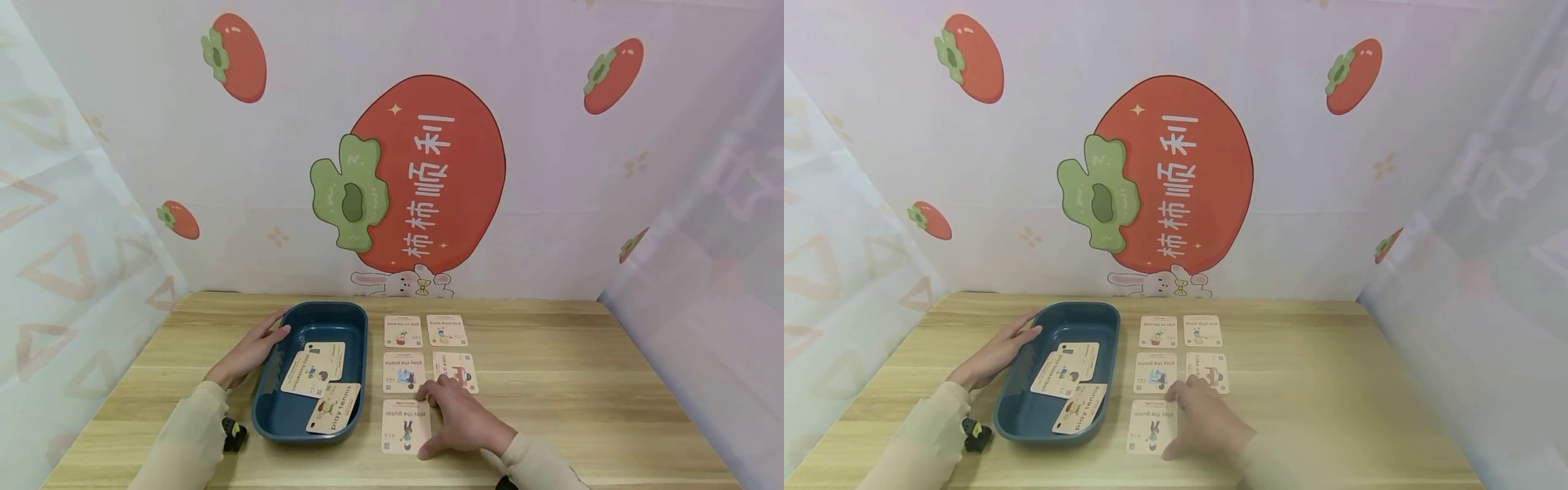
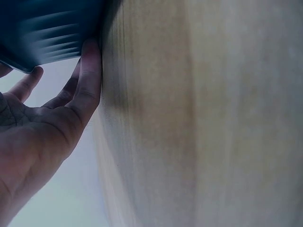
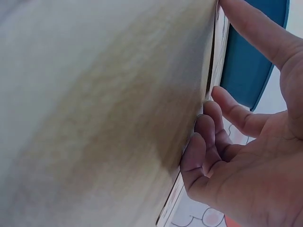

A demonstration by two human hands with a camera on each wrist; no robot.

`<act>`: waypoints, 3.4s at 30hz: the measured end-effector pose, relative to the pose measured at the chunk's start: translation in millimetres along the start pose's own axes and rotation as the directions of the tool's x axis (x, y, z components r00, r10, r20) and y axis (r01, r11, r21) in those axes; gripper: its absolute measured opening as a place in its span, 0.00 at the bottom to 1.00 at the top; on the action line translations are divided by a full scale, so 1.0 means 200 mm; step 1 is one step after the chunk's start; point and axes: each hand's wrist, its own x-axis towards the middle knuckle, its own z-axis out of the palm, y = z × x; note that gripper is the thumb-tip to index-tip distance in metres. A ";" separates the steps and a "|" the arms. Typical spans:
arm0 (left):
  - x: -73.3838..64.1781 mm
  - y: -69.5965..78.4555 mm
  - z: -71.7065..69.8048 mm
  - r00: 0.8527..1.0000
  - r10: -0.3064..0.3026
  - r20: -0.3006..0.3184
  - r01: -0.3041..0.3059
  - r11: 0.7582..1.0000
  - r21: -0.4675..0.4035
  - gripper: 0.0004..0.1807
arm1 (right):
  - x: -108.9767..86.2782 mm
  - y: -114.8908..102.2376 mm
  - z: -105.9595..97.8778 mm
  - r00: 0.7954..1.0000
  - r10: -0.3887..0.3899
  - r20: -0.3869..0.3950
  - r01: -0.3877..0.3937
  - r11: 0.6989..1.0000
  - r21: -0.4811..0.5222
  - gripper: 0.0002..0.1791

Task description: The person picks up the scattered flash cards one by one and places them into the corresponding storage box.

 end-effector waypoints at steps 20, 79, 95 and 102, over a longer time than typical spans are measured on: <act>0.00 0.00 0.00 1.000 -0.007 -0.008 0.007 1.000 0.017 0.36 | 0.00 -0.01 -0.10 0.996 -0.084 -0.009 0.084 0.977 0.195 0.21; 0.00 -0.01 0.00 1.000 0.001 -0.006 -0.001 1.000 0.004 0.37 | 0.30 -0.40 -0.07 0.969 -0.124 -0.215 0.200 0.901 0.384 0.06; 0.00 -0.01 0.00 1.000 -0.002 -0.005 0.002 1.000 0.010 0.36 | 0.31 -0.42 -0.02 0.983 -0.141 -0.122 0.174 0.928 0.330 0.05; 0.00 0.00 0.01 1.000 -0.004 -0.005 0.004 1.000 0.006 0.36 | 0.31 -0.42 0.01 0.982 -0.175 -0.070 0.188 0.931 0.314 0.04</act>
